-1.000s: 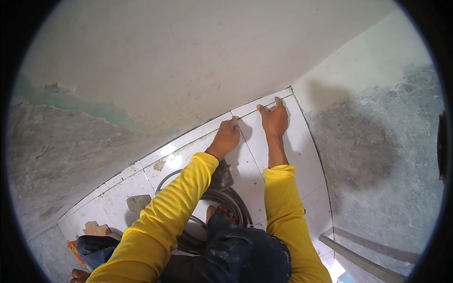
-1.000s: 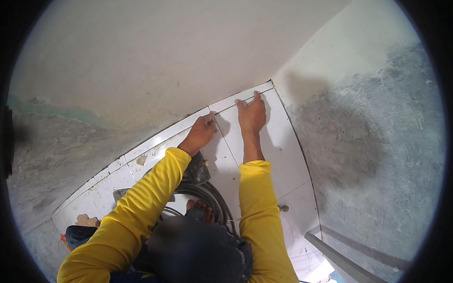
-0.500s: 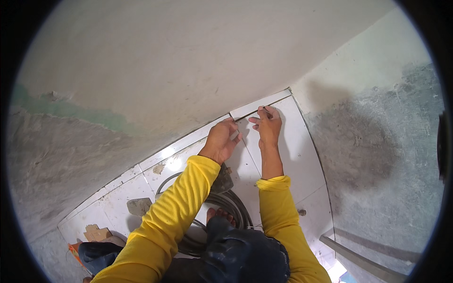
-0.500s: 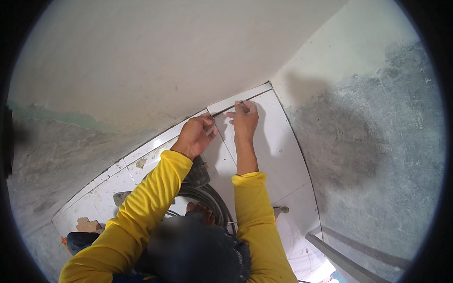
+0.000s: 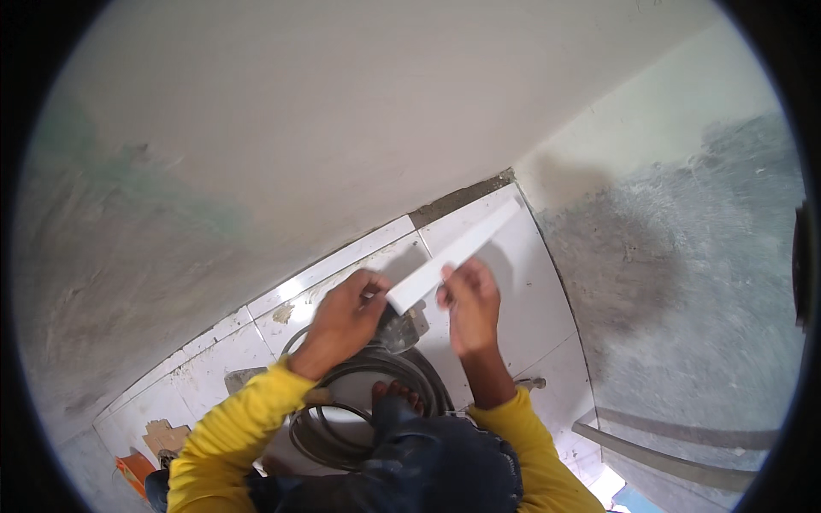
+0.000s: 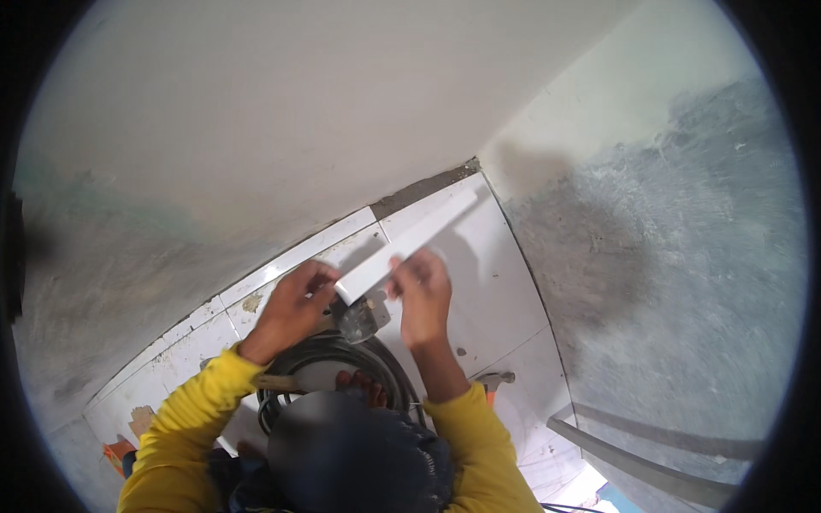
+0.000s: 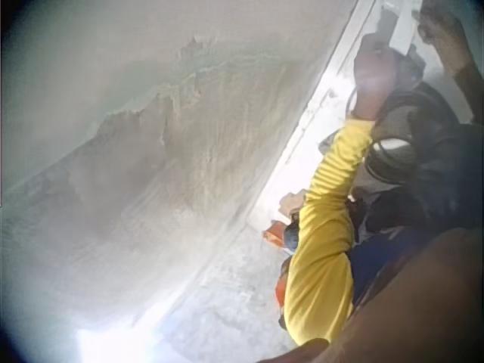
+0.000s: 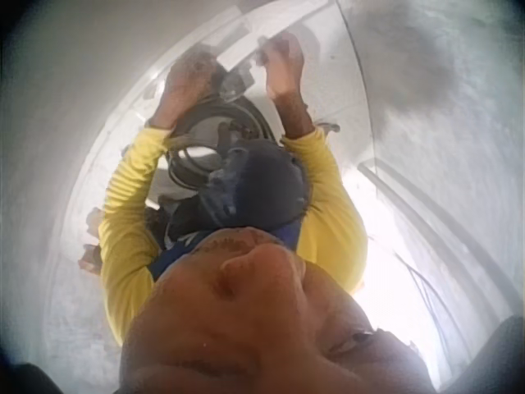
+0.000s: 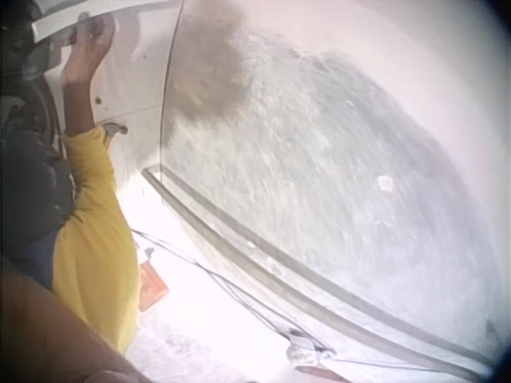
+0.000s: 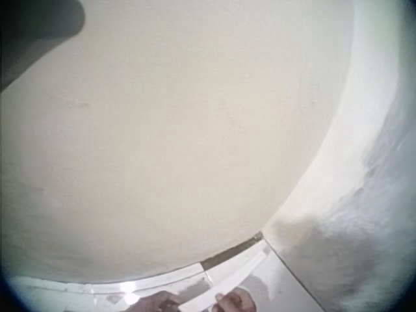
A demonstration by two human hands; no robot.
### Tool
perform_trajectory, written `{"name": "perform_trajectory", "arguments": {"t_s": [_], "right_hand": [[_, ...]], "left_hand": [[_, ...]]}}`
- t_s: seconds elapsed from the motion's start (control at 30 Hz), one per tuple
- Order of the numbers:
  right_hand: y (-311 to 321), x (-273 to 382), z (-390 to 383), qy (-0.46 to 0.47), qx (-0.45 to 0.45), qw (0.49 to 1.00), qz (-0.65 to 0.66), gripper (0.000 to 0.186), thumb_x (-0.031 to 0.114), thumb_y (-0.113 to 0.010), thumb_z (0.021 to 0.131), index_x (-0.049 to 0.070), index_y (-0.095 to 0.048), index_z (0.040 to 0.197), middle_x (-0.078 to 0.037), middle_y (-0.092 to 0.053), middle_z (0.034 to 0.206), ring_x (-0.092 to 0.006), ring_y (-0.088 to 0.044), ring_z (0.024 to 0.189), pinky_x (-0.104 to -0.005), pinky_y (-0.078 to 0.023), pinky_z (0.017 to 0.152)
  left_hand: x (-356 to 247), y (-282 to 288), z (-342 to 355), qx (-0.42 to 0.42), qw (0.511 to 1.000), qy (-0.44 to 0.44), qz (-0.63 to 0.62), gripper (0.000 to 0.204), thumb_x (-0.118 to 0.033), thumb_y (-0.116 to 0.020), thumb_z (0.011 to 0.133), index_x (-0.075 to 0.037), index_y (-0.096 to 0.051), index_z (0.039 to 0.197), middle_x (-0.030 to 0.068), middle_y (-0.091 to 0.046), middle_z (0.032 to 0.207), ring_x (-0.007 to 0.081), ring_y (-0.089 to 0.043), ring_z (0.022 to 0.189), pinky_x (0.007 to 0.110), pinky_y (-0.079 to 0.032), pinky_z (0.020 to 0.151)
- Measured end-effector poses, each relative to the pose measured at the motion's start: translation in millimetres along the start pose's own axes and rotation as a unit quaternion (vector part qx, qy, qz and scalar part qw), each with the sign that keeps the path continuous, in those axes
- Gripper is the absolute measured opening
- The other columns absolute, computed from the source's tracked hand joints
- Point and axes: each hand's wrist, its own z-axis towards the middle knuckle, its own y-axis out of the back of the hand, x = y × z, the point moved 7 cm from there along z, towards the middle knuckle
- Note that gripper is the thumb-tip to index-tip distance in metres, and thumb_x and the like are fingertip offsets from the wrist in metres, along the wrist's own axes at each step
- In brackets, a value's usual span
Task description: The person installs white ceramic tiles on a wall, applying cement with a trowel, placing tiles, and tapping them with a hammer to secure them. The person also scrapes excess cement from the joints.
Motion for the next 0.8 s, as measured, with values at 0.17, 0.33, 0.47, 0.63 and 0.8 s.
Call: {"name": "perform_trajectory", "arguments": {"t_s": [0.17,0.33,0.47,0.63,0.8], "right_hand": [[-49,-24,-110,-0.022,0.22,0.966,-0.13,0.03,0.003,-0.077,0.101,-0.004,-0.061,0.126,-0.012,-0.075,0.102,-0.0137,-0.072,0.084,-0.0275,-0.056,0.071],[-146,-29,-167,0.132,0.478,0.801,-0.335,0.041,0.006,-0.085,0.092,-0.004,-0.068,0.127,-0.018,-0.076,0.117,-0.0262,-0.073,0.105,-0.0392,-0.058,0.095],[-239,-30,-214,0.226,0.621,0.627,-0.414,0.035,0.006,-0.085,0.088,0.0,-0.07,0.12,-0.014,-0.078,0.105,-0.0253,-0.074,0.086,-0.0373,-0.061,0.078],[-351,-21,-333,0.47,0.726,0.376,-0.333,0.037,0.01,-0.09,0.089,0.0,-0.072,0.12,-0.013,-0.08,0.101,-0.0247,-0.077,0.085,-0.0354,-0.062,0.082],[-436,-44,-427,0.354,0.792,0.316,-0.384,0.021,0.008,-0.083,0.095,-0.003,-0.074,0.11,-0.017,-0.078,0.102,-0.029,-0.076,0.085,-0.0368,-0.059,0.078]], "left_hand": [[-11,70,-119,-0.039,0.998,-0.055,-0.016,0.035,-0.018,-0.063,0.114,0.0,-0.061,0.144,0.0173,-0.072,0.132,0.025,-0.072,0.118,0.04,-0.058,0.104],[-26,103,-226,-0.179,0.973,-0.148,0.004,0.08,-0.042,-0.075,0.102,0.001,-0.044,0.163,0.0296,-0.067,0.138,0.049,-0.065,0.127,0.05,-0.054,0.106],[-21,152,-317,-0.34,0.934,-0.102,-0.02,0.075,-0.027,-0.08,0.098,-0.001,-0.046,0.161,0.0277,-0.072,0.126,0.0477,-0.071,0.117,0.049,-0.058,0.097],[-27,202,-448,-0.539,0.835,-0.105,-0.047,0.057,-0.013,-0.075,0.096,-0.001,-0.058,0.149,0.0201,-0.078,0.108,0.0385,-0.08,0.093,0.043,-0.063,0.079],[-1,253,-633,-0.701,0.676,-0.17,-0.152,0.053,-0.012,-0.081,0.098,0.004,-0.06,0.144,0.0177,-0.076,0.124,0.0245,-0.08,0.105,0.036,-0.066,0.087]]}}
